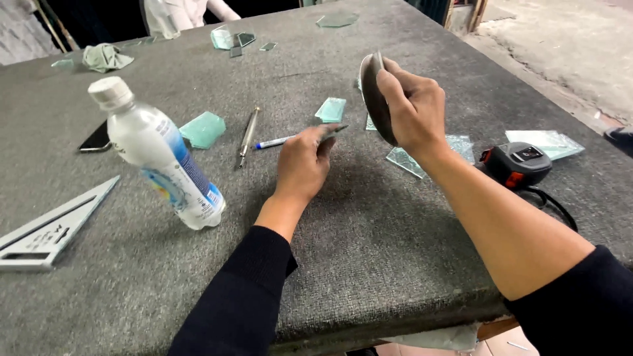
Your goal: Smoothing the sharp edges of small glass pieces using a handheld abrasive sanding stone.
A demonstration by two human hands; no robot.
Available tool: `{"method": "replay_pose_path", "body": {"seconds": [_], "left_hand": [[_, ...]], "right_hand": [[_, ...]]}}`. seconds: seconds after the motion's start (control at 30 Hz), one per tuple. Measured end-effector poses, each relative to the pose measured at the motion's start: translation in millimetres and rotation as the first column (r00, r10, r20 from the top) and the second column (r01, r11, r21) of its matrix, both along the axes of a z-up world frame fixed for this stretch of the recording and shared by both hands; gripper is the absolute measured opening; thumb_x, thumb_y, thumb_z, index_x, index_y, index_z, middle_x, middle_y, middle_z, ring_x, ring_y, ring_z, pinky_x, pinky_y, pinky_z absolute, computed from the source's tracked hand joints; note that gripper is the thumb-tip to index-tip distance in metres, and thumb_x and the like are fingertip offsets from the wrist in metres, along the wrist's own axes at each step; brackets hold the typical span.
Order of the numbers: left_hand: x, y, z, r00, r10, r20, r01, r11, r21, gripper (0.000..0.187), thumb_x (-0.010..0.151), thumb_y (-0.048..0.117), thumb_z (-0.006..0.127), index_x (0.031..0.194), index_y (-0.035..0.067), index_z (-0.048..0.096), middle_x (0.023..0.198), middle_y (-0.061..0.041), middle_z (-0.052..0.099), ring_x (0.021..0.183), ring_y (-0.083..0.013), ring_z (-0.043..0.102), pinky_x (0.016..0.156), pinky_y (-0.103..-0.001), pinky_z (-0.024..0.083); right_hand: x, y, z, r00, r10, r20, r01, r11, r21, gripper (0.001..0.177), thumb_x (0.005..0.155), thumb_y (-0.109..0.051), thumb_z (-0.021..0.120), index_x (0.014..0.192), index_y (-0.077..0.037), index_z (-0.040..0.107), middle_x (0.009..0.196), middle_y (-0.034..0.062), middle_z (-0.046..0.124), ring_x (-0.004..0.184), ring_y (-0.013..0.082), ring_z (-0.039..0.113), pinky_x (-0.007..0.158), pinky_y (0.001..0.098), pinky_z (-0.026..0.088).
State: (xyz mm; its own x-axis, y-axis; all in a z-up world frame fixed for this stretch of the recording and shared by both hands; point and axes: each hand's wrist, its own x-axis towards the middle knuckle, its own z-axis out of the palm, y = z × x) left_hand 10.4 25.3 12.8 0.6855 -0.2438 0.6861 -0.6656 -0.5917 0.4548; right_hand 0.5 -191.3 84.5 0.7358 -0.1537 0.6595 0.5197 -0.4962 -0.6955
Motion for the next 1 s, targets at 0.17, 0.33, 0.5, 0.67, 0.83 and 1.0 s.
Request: {"method": "replay_pose_path", "body": {"seconds": [0.17,0.33,0.5,0.67,0.83,1.0], "left_hand": [[6,-2,-7,0.976,0.211,0.064,-0.215,0.975,0.065,0.028,0.103,0.01,0.079,0.129,0.019,0.084,0.119,-0.007,0.083,0.119,-0.0302,0.078,0.103,-0.045,0.063],[-4,0,2,0.949,0.203,0.24,-0.231,0.968,0.097,0.019,0.107,0.005,0.075,0.119,0.016,0.085,0.119,-0.008,0.085,0.123,-0.0268,0.077,0.108,-0.037,0.062],[-4,-7,-1,0.923,0.25,0.292,-0.316,0.926,0.206,0.017,0.103,0.002,0.078,0.117,0.01,0.084,0.117,-0.012,0.085,0.12,-0.0287,0.079,0.102,-0.039,0.065],[3,-2,-12,0.928,0.203,0.313,-0.285,0.927,0.243,0.022,0.103,0.004,0.076,0.118,0.018,0.082,0.12,-0.003,0.084,0.127,-0.0231,0.076,0.108,-0.037,0.063],[-3,0,-11,0.955,0.157,0.253,-0.214,0.952,0.218,0.021,0.103,-0.001,0.074,0.115,0.014,0.081,0.121,-0.009,0.083,0.127,-0.0295,0.076,0.108,-0.041,0.063],[14,-4,-26,0.952,0.185,0.245,-0.251,0.929,0.273,0.017,0.1,-0.002,0.074,0.109,0.011,0.079,0.113,-0.011,0.083,0.121,-0.0307,0.077,0.105,-0.042,0.064]], "right_hand": [[-9,20,-21,0.996,0.047,0.073,-0.028,0.97,-0.241,0.054,0.105,-0.069,0.066,0.141,-0.03,0.082,0.093,0.0148,0.082,0.101,0.0397,0.078,0.105,0.0419,0.049],[4,21,-29,0.993,-0.025,-0.119,-0.013,0.952,-0.304,0.056,0.105,-0.074,0.062,0.14,-0.035,0.079,0.103,0.016,0.083,0.106,0.0419,0.078,0.096,0.0499,0.056],[-25,24,-9,0.989,0.053,-0.137,-0.092,0.948,-0.304,0.053,0.101,-0.063,0.067,0.137,-0.028,0.081,0.095,0.0177,0.082,0.097,0.0432,0.08,0.085,0.0485,0.06],[-16,15,-8,0.974,-0.009,-0.228,-0.074,0.932,-0.355,0.057,0.102,-0.063,0.062,0.137,-0.023,0.081,0.093,0.0187,0.084,0.095,0.0491,0.08,0.089,0.0516,0.058],[0,14,-14,0.964,0.032,-0.263,-0.123,0.934,-0.336,0.055,0.1,-0.06,0.063,0.136,-0.024,0.081,0.105,0.0176,0.085,0.103,0.0504,0.079,0.09,0.0528,0.059],[-11,14,-7,0.962,0.072,-0.264,-0.165,0.922,-0.349,0.056,0.099,-0.061,0.061,0.137,-0.025,0.081,0.111,0.0182,0.085,0.111,0.0517,0.077,0.101,0.0599,0.055]]}}
